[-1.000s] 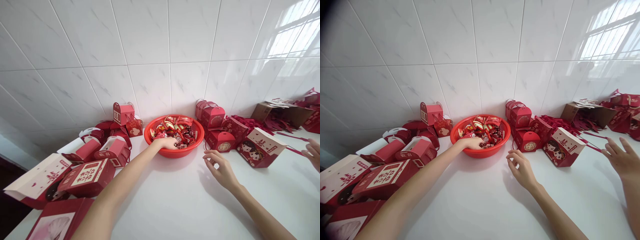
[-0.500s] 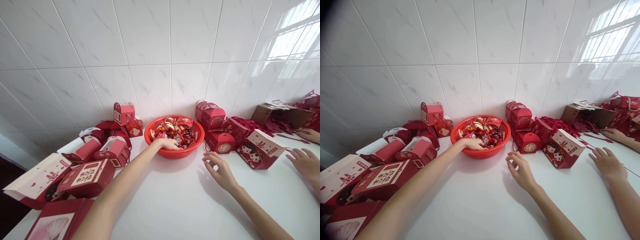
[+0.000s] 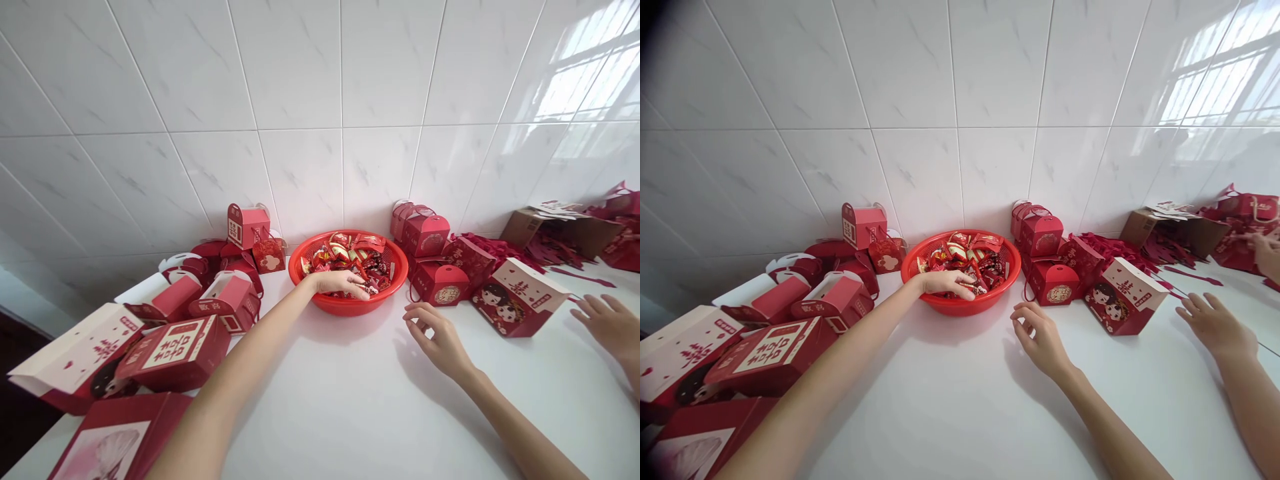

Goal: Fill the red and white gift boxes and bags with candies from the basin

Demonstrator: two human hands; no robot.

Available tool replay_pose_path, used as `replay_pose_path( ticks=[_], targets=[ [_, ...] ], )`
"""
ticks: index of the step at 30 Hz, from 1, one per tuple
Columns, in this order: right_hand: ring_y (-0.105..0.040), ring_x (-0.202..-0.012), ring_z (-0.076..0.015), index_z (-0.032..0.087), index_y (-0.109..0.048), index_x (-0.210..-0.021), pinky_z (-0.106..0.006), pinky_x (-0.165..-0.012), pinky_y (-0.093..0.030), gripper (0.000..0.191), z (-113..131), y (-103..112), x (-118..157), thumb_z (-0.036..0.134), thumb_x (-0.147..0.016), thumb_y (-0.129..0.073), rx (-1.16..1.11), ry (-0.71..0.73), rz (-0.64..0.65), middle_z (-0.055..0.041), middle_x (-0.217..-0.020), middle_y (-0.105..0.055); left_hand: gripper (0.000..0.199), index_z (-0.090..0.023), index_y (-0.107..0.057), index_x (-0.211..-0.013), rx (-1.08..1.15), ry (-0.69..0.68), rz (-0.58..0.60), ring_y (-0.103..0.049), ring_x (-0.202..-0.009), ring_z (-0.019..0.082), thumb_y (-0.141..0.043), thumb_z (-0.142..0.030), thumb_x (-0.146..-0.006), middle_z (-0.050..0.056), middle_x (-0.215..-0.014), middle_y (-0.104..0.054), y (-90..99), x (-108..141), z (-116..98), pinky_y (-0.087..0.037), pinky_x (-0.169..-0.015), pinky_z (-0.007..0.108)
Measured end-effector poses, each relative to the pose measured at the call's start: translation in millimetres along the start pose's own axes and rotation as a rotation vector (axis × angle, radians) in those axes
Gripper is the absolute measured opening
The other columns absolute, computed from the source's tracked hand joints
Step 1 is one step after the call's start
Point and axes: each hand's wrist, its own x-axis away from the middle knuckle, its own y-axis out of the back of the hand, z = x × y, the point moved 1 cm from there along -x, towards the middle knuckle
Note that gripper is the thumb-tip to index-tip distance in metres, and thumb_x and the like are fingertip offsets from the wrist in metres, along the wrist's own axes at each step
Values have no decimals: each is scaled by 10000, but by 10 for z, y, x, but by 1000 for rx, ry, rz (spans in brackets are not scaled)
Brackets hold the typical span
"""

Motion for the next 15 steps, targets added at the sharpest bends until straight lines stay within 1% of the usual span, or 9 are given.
replay_pose_path(
  ticks=[2,3,6,8,10,12,14,15],
  targets=[
    [-583,-550,-110,212,-630,-831,-279,-533,-521,209,-20,-7,-3,319,-943,-490,-11,-4,1,-86,-1006,-667,568,-222,-748,-1102,-1,16,-29,-611,-1132,283,-827,-427,-578,22,-1152,-714,14,33,-6,-473,-919,303],
    [-580,-548,-108,210,-633,-834,-277,-527,-517,206,-27,-12,-7,317,-941,-493,-17,-8,-2,-87,-1009,-666,596,-212,-739,-1118,23,16,-44,-612,-1144,292,-841,-400,-562,34,-1174,-711,17,42,-5,-476,-931,314],
    [-576,-546,-112,208,-637,-855,-284,-534,-518,188,22,-19,-51,303,-932,-494,-36,-3,-53,-84,-989,-671,588,-183,-719,-1137,159,-10,-111,-622,-1156,296,-835,-378,-595,75,-1148,-726,17,38,12,-484,-969,350],
    [-590,-577,-125,214,-633,-891,-299,-582,-532,160,137,-13,-130,280,-930,-493,-36,44,-92,-79,-980,-682,597,-177,-705,-1145,229,-25,-177,-619,-1173,293,-842,-374,-598,83,-1140,-731,12,20,27,-477,-1005,368],
    [-614,-641,-141,223,-632,-936,-316,-662,-543,142,295,-8,-271,251,-934,-494,-25,124,-97,-77,-1011,-690,621,-170,-690,-1158,256,-50,-228,-607,-1196,295,-853,-383,-597,84,-1157,-727,8,3,36,-469,-1029,385],
    [-631,-712,-158,231,-633,-962,-327,-734,-542,144,432,-16,-476,237,-927,-494,-16,189,-102,-74,-1037,-689,636,-156,-680,-1172,254,-85,-260,-595,-1216,303,-853,-411,-616,96,-1172,-721,10,-4,37,-470,-1035,399],
    [-650,-778,-173,230,-628,-987,-343,-794,-535,138,485,-59,-724,235,-900,-521,-14,169,-86,-76,-1056,-687,665,-153,-667,-1208,234,-109,-308,-570,-1254,307,-849,-442,-637,108,-1215,-705,19,-1,36,-461,-1050,398],
    [-654,-789,-180,227,-619,-1002,-344,-781,-535,141,475,-97,-851,246,-882,-548,-28,116,-78,-71,-1033,-689,689,-158,-658,-1233,220,-113,-347,-550,-1281,308,-852,-448,-639,111,-1243,-693,25,3,37,-448,-1066,394]
  ],
)
